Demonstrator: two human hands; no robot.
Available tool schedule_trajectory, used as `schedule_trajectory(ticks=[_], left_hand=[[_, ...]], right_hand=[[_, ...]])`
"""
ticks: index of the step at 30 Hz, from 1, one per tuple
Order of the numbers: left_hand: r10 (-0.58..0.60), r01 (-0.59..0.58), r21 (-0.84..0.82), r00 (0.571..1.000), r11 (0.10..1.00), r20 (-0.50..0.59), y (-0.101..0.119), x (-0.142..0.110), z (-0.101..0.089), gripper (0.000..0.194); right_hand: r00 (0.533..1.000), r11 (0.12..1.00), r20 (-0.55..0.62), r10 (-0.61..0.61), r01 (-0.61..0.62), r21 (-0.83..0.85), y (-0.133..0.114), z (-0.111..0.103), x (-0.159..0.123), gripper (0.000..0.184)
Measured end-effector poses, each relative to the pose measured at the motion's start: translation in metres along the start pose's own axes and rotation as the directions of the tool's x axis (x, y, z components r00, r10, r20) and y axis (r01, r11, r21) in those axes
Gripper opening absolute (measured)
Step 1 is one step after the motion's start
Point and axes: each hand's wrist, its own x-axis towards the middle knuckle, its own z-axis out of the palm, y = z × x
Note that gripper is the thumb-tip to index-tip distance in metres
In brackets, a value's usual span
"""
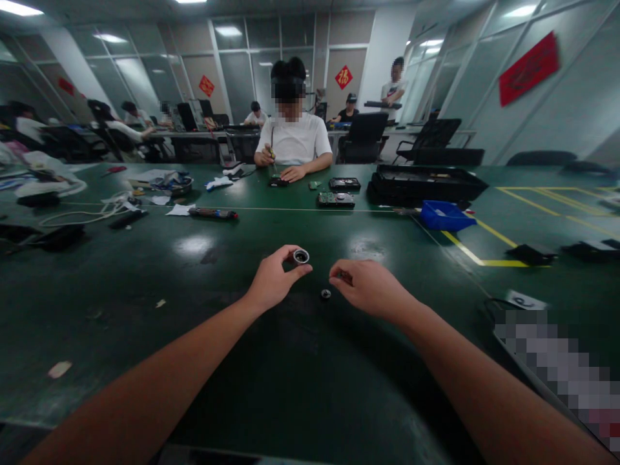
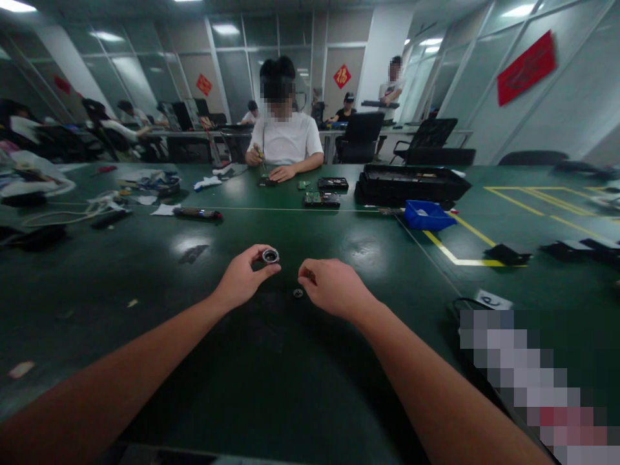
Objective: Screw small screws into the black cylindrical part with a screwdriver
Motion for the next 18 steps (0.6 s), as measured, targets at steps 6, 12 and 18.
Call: schedule_trajectory(ticks=[6, 12, 18], left_hand=[[0.003, -0.004, 0.046, 1.0, 0.999, 0.014, 0.006, -0.003, -0.002, 0.031], [0.007, -0.008, 0.054, 1.0, 0.999, 0.03, 0.008, -0.003, -0.002, 0.031], [0.01, -0.013, 0.062, 0.999, 0.998, 0.039, 0.009, -0.004, -0.001, 0.031]], right_hand=[[0.982, 0.998, 0.187, 0.015, -0.003, -0.068, 0.001, 0.009, 0.001, 0.019], [0.975, 0.996, 0.221, -0.021, 0.041, -0.085, 0.008, 0.018, 0.004, 0.023], [0.97, 0.995, 0.244, -0.002, 0.027, -0.099, 0.006, 0.019, 0.005, 0.023]])
